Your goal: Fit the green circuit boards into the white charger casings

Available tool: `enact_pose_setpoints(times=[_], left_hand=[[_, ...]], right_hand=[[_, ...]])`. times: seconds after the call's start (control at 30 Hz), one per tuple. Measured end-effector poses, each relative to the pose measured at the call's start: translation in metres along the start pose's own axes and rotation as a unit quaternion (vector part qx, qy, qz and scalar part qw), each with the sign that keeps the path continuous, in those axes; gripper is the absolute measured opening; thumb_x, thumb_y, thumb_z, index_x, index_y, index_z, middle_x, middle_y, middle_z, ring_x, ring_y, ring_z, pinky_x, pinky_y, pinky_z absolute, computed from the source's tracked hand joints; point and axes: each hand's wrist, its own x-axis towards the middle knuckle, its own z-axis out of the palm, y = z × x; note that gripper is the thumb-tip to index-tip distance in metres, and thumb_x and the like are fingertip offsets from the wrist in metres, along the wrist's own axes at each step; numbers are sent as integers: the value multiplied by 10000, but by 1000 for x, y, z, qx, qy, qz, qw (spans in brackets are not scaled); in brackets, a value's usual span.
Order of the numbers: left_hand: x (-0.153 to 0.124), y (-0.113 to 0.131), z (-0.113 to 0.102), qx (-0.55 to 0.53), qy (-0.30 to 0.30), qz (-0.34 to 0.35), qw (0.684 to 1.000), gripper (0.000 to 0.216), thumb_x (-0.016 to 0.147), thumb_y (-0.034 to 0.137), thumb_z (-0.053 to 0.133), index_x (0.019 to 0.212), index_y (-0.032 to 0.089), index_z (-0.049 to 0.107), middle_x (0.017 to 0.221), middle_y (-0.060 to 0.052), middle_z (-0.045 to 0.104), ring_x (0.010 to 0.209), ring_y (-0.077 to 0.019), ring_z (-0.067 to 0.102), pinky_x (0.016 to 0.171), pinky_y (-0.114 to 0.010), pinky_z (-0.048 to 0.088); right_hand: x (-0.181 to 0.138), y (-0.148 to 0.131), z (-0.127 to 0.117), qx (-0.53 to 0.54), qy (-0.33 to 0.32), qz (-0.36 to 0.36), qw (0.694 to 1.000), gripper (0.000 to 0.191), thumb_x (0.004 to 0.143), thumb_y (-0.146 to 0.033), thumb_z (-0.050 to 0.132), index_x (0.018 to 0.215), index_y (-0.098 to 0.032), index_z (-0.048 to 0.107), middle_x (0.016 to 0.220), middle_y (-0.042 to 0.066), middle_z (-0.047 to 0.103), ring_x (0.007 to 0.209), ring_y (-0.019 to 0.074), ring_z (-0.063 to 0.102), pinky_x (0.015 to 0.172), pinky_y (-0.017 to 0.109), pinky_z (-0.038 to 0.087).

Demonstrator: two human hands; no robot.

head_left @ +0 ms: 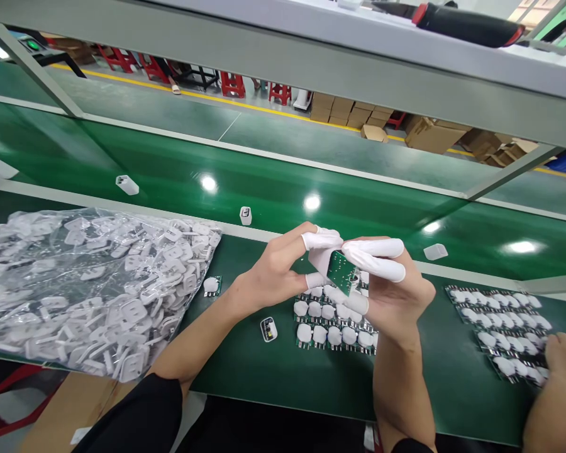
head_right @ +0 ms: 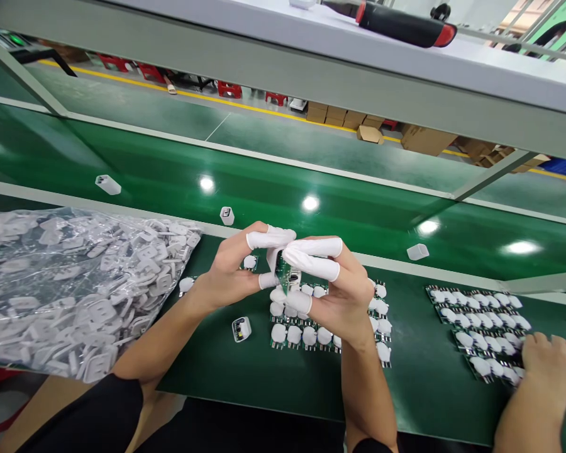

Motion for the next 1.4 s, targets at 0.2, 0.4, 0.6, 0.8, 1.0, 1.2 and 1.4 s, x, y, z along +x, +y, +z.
enact_pose_setpoints(times=[0.2, 0.4, 0.6, 0.8, 1.0, 1.2, 1.4], left_hand=[[2, -3, 0, 45, 8, -7, 999, 435, 895, 156, 830, 1305, 298, 806, 1027, -59, 748, 924, -253, 706, 837, -426, 598], [2, -11, 2, 20, 6, 25, 999, 483, 918, 174, 872, 1376, 298, 779, 1095, -69, 783, 990, -251, 737, 869, -408, 606], [0, -13, 10, -105, 0, -111, 988, 515, 800, 366, 1051, 1242, 268, 803, 1001, -23, 772, 904, -195, 734, 869, -343, 619], [-2, -16, 15, -296, -41, -256, 919, 541, 794, 507, 1039, 1176, 239, 766, 1102, -70, 843, 999, -259, 837, 1029, -432, 659], [0, -16, 18, -309, -38, -277, 909, 550, 794, 506, 1033, 1203, 239, 780, 1217, -97, 853, 1114, -286, 842, 1076, -444, 656], [6, -17, 12, -380, -55, -257, 887, 605, 808, 365, 1026, 1329, 258, 738, 1345, -134, 823, 1125, -295, 852, 1010, -423, 684], [5, -24, 11, -377, -20, -239, 894, 580, 785, 332, 1050, 1272, 265, 742, 1242, -91, 836, 1035, -225, 833, 980, -359, 666]], right_hand=[[4, 0, 1, -18, -26, 32, 999, 687, 861, -269, 1005, 1473, -472, 769, 1300, 63, 769, 1176, 322, 748, 943, 548, 695], [5, 0, 0, -5, -48, 69, 996, 642, 870, -270, 1002, 1447, -439, 776, 1357, 58, 753, 1219, 309, 723, 1013, 534, 660], [5, -1, -9, -27, -81, 57, 995, 959, 838, -468, 1034, 1678, -378, 580, 1601, 105, 680, 1439, 386, 678, 1206, 616, 615], [3, -5, -13, -165, -141, -1, 976, 993, 928, -181, 922, 1776, -348, 433, 1652, 144, 662, 1518, 393, 649, 1190, 620, 631], [6, -3, -4, -208, -93, -33, 973, 856, 917, -105, 870, 1674, -335, 544, 1423, 128, 773, 1183, 317, 771, 935, 517, 694], [10, 0, -1, -256, -55, -87, 961, 637, 896, -75, 847, 1469, -294, 676, 963, 31, 761, 1009, 292, 746, 893, 502, 659], [6, 4, 1, -256, -52, -93, 961, 799, 879, -75, 895, 1595, -271, 600, 1296, 136, 810, 1168, 334, 762, 921, 534, 674]])
